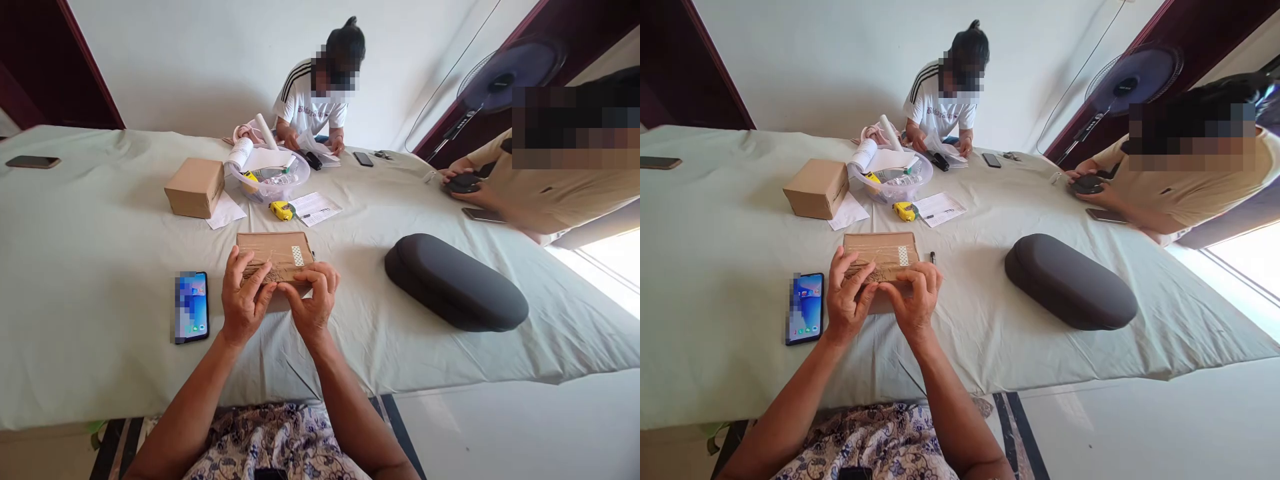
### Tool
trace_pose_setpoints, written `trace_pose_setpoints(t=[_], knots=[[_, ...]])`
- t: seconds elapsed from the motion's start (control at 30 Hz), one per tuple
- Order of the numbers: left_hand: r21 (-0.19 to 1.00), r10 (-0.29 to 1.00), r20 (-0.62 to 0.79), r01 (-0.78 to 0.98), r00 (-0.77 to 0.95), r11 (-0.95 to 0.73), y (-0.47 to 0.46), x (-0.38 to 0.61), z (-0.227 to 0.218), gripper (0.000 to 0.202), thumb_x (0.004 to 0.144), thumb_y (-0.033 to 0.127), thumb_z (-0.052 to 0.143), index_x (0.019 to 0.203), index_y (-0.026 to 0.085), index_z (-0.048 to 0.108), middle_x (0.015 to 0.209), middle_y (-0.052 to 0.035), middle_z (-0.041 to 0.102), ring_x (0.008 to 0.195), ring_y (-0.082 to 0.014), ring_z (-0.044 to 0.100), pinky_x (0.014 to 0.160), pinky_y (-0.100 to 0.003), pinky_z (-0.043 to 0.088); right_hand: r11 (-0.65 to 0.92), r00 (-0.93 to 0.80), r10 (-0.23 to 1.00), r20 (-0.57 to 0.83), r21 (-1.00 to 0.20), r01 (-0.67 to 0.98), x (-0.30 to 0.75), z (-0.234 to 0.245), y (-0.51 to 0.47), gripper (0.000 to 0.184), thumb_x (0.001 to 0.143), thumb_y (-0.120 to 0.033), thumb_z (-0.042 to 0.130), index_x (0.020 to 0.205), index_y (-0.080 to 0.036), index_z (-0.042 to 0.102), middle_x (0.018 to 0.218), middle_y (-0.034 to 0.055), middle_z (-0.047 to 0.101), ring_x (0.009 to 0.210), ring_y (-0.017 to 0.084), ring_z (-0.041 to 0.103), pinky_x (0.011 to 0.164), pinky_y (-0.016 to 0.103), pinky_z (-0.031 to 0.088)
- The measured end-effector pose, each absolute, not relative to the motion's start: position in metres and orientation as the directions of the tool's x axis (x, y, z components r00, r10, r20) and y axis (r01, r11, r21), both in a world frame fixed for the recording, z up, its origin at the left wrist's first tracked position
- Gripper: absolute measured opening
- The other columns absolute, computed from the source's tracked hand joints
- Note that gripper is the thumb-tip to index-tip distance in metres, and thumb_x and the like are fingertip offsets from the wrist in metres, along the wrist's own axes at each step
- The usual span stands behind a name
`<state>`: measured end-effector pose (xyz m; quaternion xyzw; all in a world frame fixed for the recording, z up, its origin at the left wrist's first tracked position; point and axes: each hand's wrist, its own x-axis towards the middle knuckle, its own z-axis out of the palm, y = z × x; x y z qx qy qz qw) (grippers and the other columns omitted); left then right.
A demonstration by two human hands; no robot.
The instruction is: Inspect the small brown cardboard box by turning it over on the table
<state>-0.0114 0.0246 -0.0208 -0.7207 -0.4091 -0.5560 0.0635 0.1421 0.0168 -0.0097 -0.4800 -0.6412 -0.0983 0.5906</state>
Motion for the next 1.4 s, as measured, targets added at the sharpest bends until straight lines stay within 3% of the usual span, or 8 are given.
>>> trace_pose_setpoints(t=[0.13, 0.27, 0.53, 0.73, 0.87, 1.07, 1.27, 1.4], knots=[[0.341, 0.482, 0.875, 0.650, 0.045, -0.679, 0.027, -0.011, -0.026, 0.032, 0.099, 0.030, 0.058, 0.129, 0.021, 0.068, 0.136, -0.0145, 0.057, 0.152, -0.0345, 0.039, 0.116, -0.053, 0.045, 0.562, 0.112, 0.482, 0.869, -0.405, 0.721, 0.149, -0.013, 0.015, 0.002, 0.098, -0.024, 0.060, 0.097, -0.026, 0.060, 0.095, 0.0025, 0.062, 0.098, 0.021, 0.060, 0.092, 0.042, 0.049], [0.315, 0.442, 0.896, 0.631, 0.049, -0.709, 0.031, -0.012, -0.030, 0.029, 0.100, 0.028, 0.056, 0.125, 0.022, 0.069, 0.133, -0.0133, 0.057, 0.153, -0.0328, 0.037, 0.117, -0.050, 0.045, 0.574, 0.108, 0.477, 0.872, -0.402, 0.713, 0.153, -0.015, 0.014, 0.017, 0.098, -0.013, 0.052, 0.100, -0.026, 0.063, 0.097, 0.0025, 0.063, 0.101, 0.020, 0.061, 0.095, 0.042, 0.050], [0.307, 0.415, 0.909, 0.613, 0.038, -0.728, 0.034, -0.013, -0.033, 0.029, 0.100, 0.026, 0.056, 0.125, 0.025, 0.069, 0.132, -0.0125, 0.059, 0.153, -0.0334, 0.038, 0.116, -0.052, 0.046, 0.600, 0.102, 0.495, 0.863, -0.425, 0.678, 0.160, -0.015, 0.014, 0.022, 0.097, -0.012, 0.055, 0.102, -0.029, 0.068, 0.097, 0.0025, 0.067, 0.101, 0.020, 0.063, 0.095, 0.043, 0.053], [0.328, 0.431, 0.901, 0.578, 0.046, -0.747, 0.035, -0.020, -0.032, 0.028, 0.101, 0.027, 0.054, 0.123, 0.025, 0.071, 0.131, -0.0112, 0.060, 0.152, -0.0332, 0.040, 0.116, -0.054, 0.046, 0.607, 0.150, 0.584, 0.798, -0.552, 0.572, 0.176, -0.022, 0.019, 0.014, 0.094, -0.029, 0.065, 0.108, -0.028, 0.070, 0.114, 0.0065, 0.068, 0.112, 0.023, 0.065, 0.100, 0.045, 0.053], [0.320, 0.430, 0.900, 0.566, 0.068, -0.760, 0.036, -0.022, -0.030, 0.027, 0.101, 0.025, 0.053, 0.120, 0.024, 0.071, 0.129, -0.0106, 0.060, 0.152, -0.0320, 0.040, 0.116, -0.051, 0.048, 0.562, 0.258, 0.705, 0.661, -0.742, 0.366, 0.177, -0.050, 0.025, 0.033, 0.099, -0.051, 0.052, 0.113, -0.025, 0.067, 0.129, 0.0116, 0.065, 0.125, 0.025, 0.063, 0.106, 0.047, 0.052], [0.301, 0.418, 0.905, 0.570, 0.082, -0.764, 0.036, -0.022, -0.031, 0.028, 0.101, 0.022, 0.052, 0.122, 0.022, 0.070, 0.132, -0.0119, 0.058, 0.153, -0.0323, 0.038, 0.118, -0.053, 0.045, 0.516, 0.338, 0.755, 0.562, -0.827, 0.224, 0.169, -0.082, 0.028, 0.041, 0.104, -0.051, 0.040, 0.125, -0.027, 0.066, 0.141, 0.0116, 0.063, 0.135, 0.024, 0.059, 0.116, 0.050, 0.045], [0.290, 0.419, 0.904, 0.601, 0.082, -0.745, 0.037, -0.025, -0.035, 0.028, 0.101, 0.022, 0.053, 0.122, 0.024, 0.071, 0.136, -0.0117, 0.059, 0.153, -0.0315, 0.039, 0.120, -0.054, 0.042, 0.443, 0.324, 0.823, 0.467, -0.884, 0.151, 0.169, -0.087, 0.028, 0.055, 0.097, -0.064, 0.049, 0.134, -0.026, 0.064, 0.143, 0.0126, 0.064, 0.131, 0.026, 0.063, 0.108, 0.046, 0.053], [0.300, 0.439, 0.894, 0.616, 0.084, -0.729, 0.035, -0.029, -0.040, 0.028, 0.101, 0.021, 0.052, 0.123, 0.024, 0.069, 0.143, -0.0128, 0.056, 0.153, -0.0304, 0.040, 0.120, -0.053, 0.043, 0.345, 0.188, 0.916, 0.355, -0.935, 0.082, 0.181, -0.100, 0.024, 0.064, 0.089, -0.072, 0.057, 0.129, -0.024, 0.069, 0.138, 0.0132, 0.069, 0.124, 0.029, 0.067, 0.097, 0.043, 0.058]])
